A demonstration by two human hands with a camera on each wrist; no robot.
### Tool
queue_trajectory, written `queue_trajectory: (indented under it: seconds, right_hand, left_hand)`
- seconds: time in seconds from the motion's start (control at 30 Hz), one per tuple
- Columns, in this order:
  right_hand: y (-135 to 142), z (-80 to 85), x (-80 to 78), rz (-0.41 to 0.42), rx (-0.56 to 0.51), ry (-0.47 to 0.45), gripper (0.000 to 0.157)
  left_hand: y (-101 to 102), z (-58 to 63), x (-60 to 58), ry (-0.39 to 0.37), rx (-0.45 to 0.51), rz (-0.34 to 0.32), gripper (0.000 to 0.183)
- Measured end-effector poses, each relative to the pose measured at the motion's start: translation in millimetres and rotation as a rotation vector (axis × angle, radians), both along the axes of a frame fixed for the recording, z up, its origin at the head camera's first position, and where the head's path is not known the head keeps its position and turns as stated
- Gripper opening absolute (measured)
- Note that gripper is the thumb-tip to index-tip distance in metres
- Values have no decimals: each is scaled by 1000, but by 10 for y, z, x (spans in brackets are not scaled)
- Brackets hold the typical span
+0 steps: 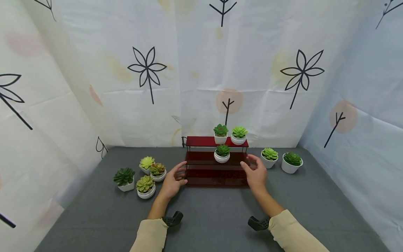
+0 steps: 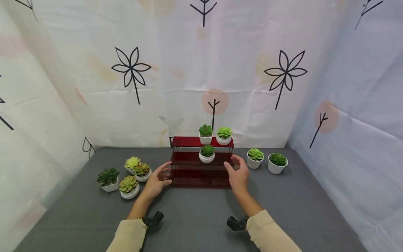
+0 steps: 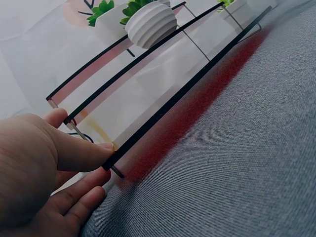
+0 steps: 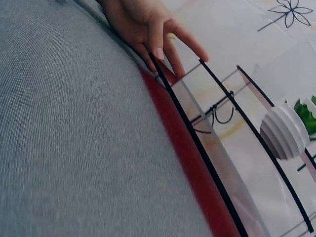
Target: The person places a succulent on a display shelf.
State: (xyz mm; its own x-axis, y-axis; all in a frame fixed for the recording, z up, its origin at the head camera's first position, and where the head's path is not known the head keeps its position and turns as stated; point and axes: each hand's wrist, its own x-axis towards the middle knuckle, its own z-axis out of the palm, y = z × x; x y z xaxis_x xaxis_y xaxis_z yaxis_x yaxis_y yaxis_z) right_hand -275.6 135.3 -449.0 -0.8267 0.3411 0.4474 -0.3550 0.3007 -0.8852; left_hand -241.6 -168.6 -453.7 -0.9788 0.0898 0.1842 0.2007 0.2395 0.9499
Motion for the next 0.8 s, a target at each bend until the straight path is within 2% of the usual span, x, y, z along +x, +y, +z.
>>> queue_trajectory:
  seconds: [0.3,0.53,0.8]
  right_hand:
    - [207,-84,10,-126,-22,-18,31]
    - [333,-151,17,-195,-65,-44,32]
    - [460,-231,-35,-271,-127,-128,36]
  left_hand:
    - [-5,3,-3,-5,4,0,68]
    - [3,8,3,-1,-1,3,68]
    - [13,14,10,10,2,9,68]
